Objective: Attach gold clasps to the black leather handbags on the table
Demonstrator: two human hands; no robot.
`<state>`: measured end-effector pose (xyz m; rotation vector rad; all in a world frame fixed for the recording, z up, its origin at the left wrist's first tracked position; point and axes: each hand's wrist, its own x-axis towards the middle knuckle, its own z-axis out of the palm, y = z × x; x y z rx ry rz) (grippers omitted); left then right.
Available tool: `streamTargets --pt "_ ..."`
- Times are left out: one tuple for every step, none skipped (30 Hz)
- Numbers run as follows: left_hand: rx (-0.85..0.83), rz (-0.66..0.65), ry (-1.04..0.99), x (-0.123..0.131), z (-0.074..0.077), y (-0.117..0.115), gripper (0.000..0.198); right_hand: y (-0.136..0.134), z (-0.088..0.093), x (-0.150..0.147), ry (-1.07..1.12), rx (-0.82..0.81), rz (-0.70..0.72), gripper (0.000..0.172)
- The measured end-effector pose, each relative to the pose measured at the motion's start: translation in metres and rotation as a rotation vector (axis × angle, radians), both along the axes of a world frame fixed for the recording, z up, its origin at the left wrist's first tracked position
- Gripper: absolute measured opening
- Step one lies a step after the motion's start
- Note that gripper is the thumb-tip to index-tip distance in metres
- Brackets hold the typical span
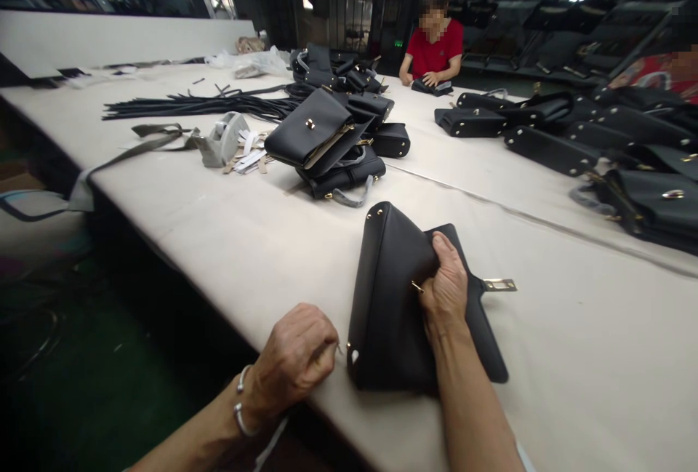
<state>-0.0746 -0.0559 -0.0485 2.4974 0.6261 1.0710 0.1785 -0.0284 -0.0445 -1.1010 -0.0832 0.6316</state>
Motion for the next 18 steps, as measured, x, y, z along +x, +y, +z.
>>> streamTargets --pt "-0.031 0.025 -0.031 0.000 0.002 0.000 0.014 0.000 0.001 0.000 0.001 -0.001 0.001 0.034" --pt "-0.047 0.048 -0.051 0.001 0.004 0.000 0.014 0.000 0.001 -0.001 0.002 -0.002 0.001 0.033" --pt "-0.046 0.067 -0.057 0.003 0.006 -0.001 0.013 0.000 0.001 -0.001 0.001 -0.004 -0.001 0.033" --pt "-0.028 0.080 -0.051 0.005 0.008 -0.001 0.013 0.000 0.002 -0.001 0.000 -0.005 -0.002 0.032" --pt "-0.001 0.084 -0.035 0.008 0.010 -0.002 0.013 0.000 0.002 -0.001 -0.001 -0.004 -0.002 0.032" --pt "0.033 0.079 -0.013 0.011 0.012 -0.002 0.012 -0.001 0.002 -0.001 -0.001 -0.002 0.000 0.032" --pt "0.065 0.073 0.010 0.013 0.013 -0.004 0.012 -0.001 0.002 -0.001 0.001 0.001 0.003 0.033" --pt "0.095 0.070 0.030 0.016 0.014 -0.006 0.012 -0.001 0.002 -0.001 0.004 0.006 0.007 0.033" --pt "0.116 0.069 0.049 0.017 0.015 -0.008 0.012 -0.001 0.002 -0.001 0.006 0.012 0.009 0.033" --pt "0.129 0.068 0.065 0.018 0.015 -0.010 0.012 -0.001 0.002 -0.001 0.008 0.017 0.010 0.032" --pt "0.136 0.066 0.079 0.019 0.014 -0.012 0.012 -0.001 0.003 -0.002 0.009 0.021 0.009 0.032" --pt "0.135 0.064 0.089 0.018 0.014 -0.014 0.013 0.000 0.003 -0.002 0.010 0.024 0.008 0.032" --pt "0.130 0.060 0.095 0.018 0.014 -0.016 0.013 0.000 0.004 -0.003 0.010 0.025 0.007 0.032" --pt "0.121 0.056 0.099 0.016 0.014 -0.018 0.014 0.000 0.004 -0.003 0.010 0.024 0.005 0.031" --pt "0.106 0.052 0.105 0.015 0.015 -0.019 0.014 0.000 0.005 -0.003 0.008 0.023 0.004 0.031" --pt "0.086 0.050 0.113 0.014 0.016 -0.021 0.015 0.000 0.005 -0.004 0.006 0.020 0.002 0.031" --pt "0.064 0.047 0.123 0.013 0.017 -0.022 0.016 0.000 0.006 -0.004 0.003 0.018 -0.001 0.030" --pt "0.044 0.042 0.134 0.012 0.020 -0.023 0.016 0.000 0.006 -0.004 0.000 0.014 -0.003 0.030"
